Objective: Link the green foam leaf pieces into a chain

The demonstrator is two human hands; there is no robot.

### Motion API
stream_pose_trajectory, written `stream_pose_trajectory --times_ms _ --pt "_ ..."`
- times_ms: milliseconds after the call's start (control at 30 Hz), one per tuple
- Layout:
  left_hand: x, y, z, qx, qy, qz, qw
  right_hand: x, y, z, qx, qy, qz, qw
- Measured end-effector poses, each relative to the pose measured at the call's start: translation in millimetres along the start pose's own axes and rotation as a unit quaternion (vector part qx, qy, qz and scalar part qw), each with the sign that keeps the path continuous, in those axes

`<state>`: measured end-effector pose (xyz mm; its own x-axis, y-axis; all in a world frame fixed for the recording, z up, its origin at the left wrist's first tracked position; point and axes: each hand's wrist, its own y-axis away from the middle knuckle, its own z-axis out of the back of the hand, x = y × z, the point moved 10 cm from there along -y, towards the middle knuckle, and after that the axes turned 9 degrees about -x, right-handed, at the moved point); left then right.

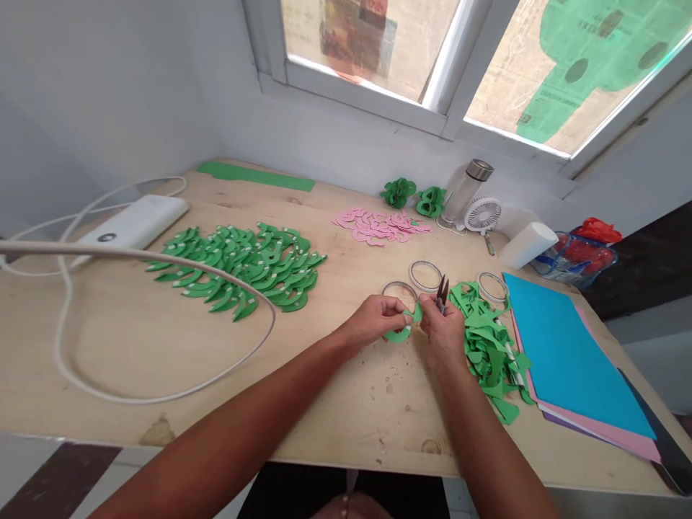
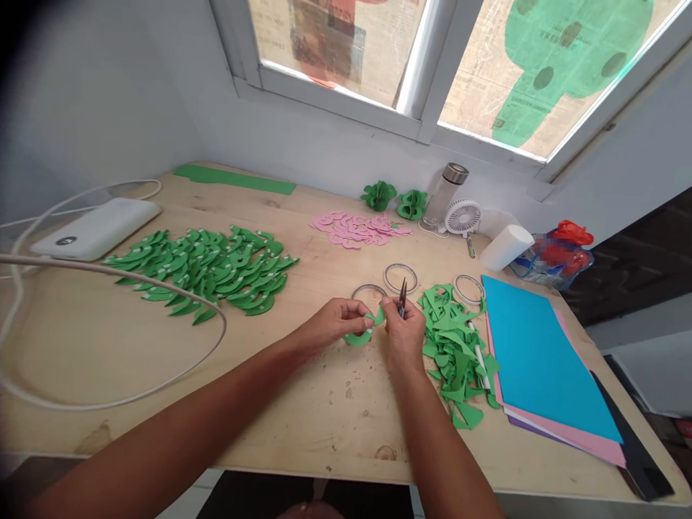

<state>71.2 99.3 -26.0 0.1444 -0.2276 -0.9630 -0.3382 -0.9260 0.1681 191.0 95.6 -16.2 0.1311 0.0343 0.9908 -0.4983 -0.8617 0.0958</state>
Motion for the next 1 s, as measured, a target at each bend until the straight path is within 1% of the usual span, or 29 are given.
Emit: stream_pose_trajectory --times_ms 133,200,333,400,467,533,600,667,700,767,867,900,933,1000 --pt "1.0 3.8 -10.2 0.066 -0.047 0.010 0.997 -0.3 -3.3 4.7 -0.016 -0.006 0.000 1.000" --pt "1.7 3.2 -9.5 0.075 -0.070 0.012 0.995 0.1 -4.2 5.7 -0.018 -0.014 0.000 1.000" --pt "4.7 -1.6 -4.1 0.077 -0.091 0.013 0.993 0.0 -4.6 4.9 -0.018 -0.037 0.000 0.999" --pt "2.8 -3.6 -2.1 0.078 -0.090 0.007 0.993 -0.6 -4.4 2.5 -0.012 -0.048 -0.004 0.999" --pt "-4.8 -4.9 2.5 0.067 -0.088 -0.005 0.994 -1.5 -4.3 -0.1 -0.005 -0.057 -0.011 0.998" --pt "-18.1 -4.5 13.7 0.035 -0.092 -0.021 0.995 -2.4 -4.8 -0.8 -0.004 -0.061 -0.016 0.998" --pt "-34.8 -0.6 32.8 -0.016 -0.108 -0.040 0.993 -3.2 -5.8 1.4 -0.014 -0.065 -0.019 0.998" --pt "-51.5 8.0 60.6 -0.086 -0.134 -0.063 0.985 -3.9 -6.5 3.5 -0.023 -0.069 -0.021 0.997" --pt "-57.4 14.0 75.3 -0.116 -0.147 -0.069 0.980 -4.0 -6.5 3.8 -0.025 -0.070 -0.020 0.997" --pt "-62.4 26.7 103.8 -0.160 -0.184 -0.066 0.968 -3.9 -5.5 1.9 -0.017 -0.068 -0.018 0.997" --pt "-60.5 44.1 148.1 -0.231 -0.258 -0.041 0.937 -3.9 -3.1 -2.5 0.002 -0.060 -0.015 0.998" --pt "-59.8 48.7 162.0 -0.257 -0.290 -0.032 0.921 -4.0 -2.4 -3.4 0.006 -0.057 -0.014 0.998" --pt "-59.9 52.3 173.9 -0.276 -0.326 -0.026 0.904 -3.9 -1.8 -3.8 0.008 -0.055 -0.012 0.998" --pt "-59.7 55.9 191.2 -0.297 -0.399 -0.011 0.867 -3.0 -1.3 -3.7 0.009 -0.050 -0.006 0.999"
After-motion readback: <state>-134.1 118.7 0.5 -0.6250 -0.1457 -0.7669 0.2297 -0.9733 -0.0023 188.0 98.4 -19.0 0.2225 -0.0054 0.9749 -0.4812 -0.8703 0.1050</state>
